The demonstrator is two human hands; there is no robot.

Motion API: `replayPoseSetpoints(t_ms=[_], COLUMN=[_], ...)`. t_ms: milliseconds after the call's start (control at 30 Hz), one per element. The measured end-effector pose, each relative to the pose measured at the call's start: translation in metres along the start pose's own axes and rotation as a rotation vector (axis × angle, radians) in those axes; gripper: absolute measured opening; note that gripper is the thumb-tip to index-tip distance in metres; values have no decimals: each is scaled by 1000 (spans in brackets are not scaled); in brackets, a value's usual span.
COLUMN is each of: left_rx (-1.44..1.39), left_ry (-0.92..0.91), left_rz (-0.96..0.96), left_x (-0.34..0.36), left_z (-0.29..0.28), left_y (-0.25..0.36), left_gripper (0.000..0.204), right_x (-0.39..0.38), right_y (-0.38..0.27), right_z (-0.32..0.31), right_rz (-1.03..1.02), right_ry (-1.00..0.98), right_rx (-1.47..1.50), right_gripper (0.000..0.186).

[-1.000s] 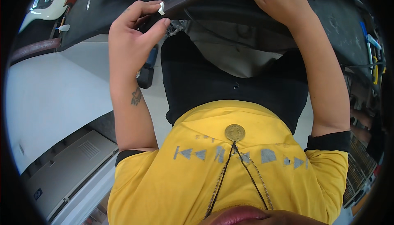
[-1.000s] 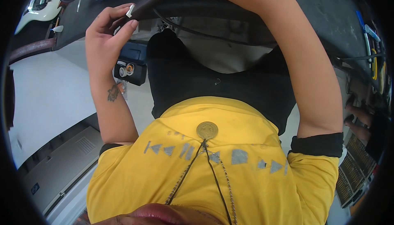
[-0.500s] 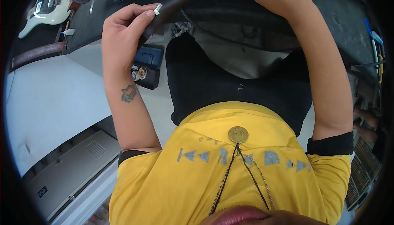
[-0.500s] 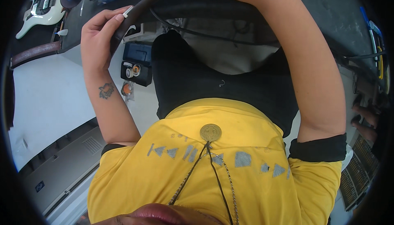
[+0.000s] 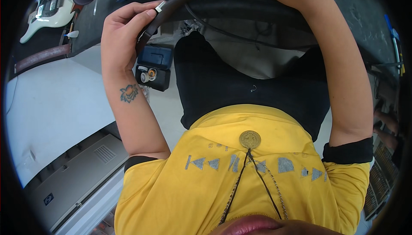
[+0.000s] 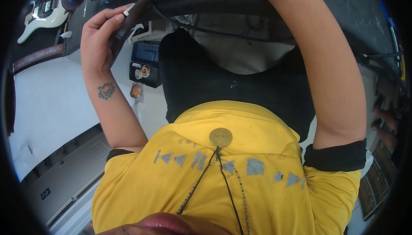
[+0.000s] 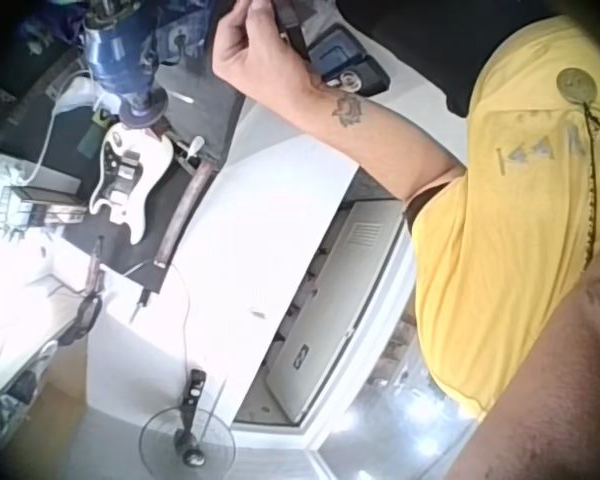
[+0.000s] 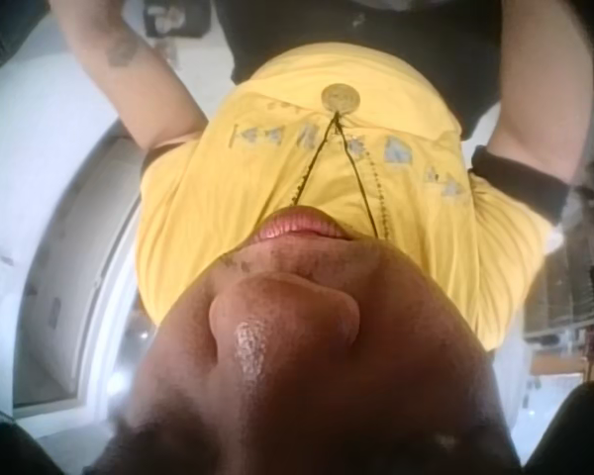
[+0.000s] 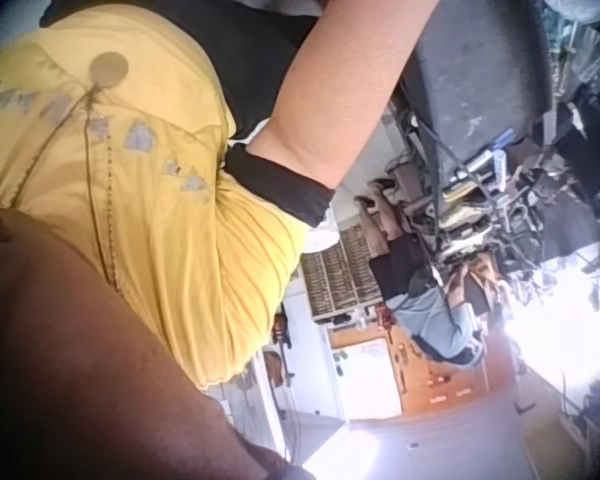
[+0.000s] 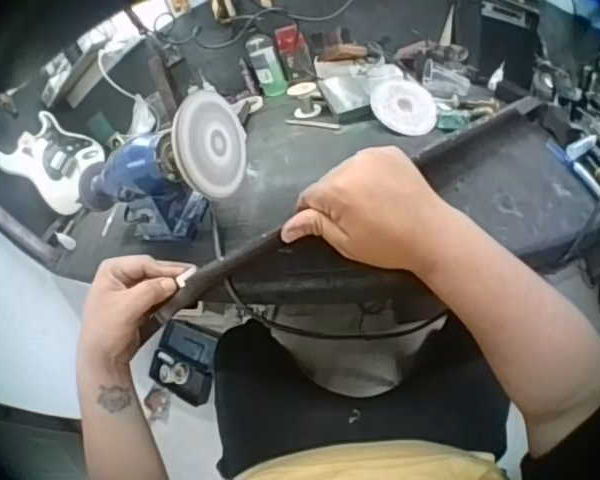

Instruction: The person places a nut onto the end of a guitar neck and then uses a polishing wheel to polish a small white component before returning it to the guitar neck.

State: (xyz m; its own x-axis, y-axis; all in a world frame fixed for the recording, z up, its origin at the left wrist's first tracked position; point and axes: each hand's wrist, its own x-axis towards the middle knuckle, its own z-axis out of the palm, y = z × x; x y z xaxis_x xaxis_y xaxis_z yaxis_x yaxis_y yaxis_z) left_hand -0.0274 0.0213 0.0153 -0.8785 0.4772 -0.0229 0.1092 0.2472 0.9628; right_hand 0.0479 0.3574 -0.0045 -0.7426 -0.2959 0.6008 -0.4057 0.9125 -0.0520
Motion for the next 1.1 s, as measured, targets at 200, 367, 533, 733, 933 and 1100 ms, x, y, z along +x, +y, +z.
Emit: replayPoseSetpoints(t_ms=[200, 367, 533, 733, 933, 1100], left_rx=[-9, 10, 20, 45, 61, -11], left_ry=[1, 15, 28, 45, 62, 67], left_rz=[-1, 19, 10, 46, 86, 60], left_x=[-1, 0, -1, -2, -5, -8], left_z=[1, 2, 4, 8, 22, 20], left_y=[0, 0, -1, -3, -7, -7], left_gripper=[21, 20, 19, 15, 13, 13], right_x=[-1, -1, -4, -6, -17, -19], right_y=[0, -1, 0, 0, 3, 4], right_z=[1, -1, 1, 1, -4, -1], right_rz=[5, 13, 5, 1, -2, -22], right_ry=[-4, 11, 16, 26, 36, 70], right_rx=[13, 34, 16, 17, -3, 6], right_gripper=[39, 39, 40, 41, 41, 42])
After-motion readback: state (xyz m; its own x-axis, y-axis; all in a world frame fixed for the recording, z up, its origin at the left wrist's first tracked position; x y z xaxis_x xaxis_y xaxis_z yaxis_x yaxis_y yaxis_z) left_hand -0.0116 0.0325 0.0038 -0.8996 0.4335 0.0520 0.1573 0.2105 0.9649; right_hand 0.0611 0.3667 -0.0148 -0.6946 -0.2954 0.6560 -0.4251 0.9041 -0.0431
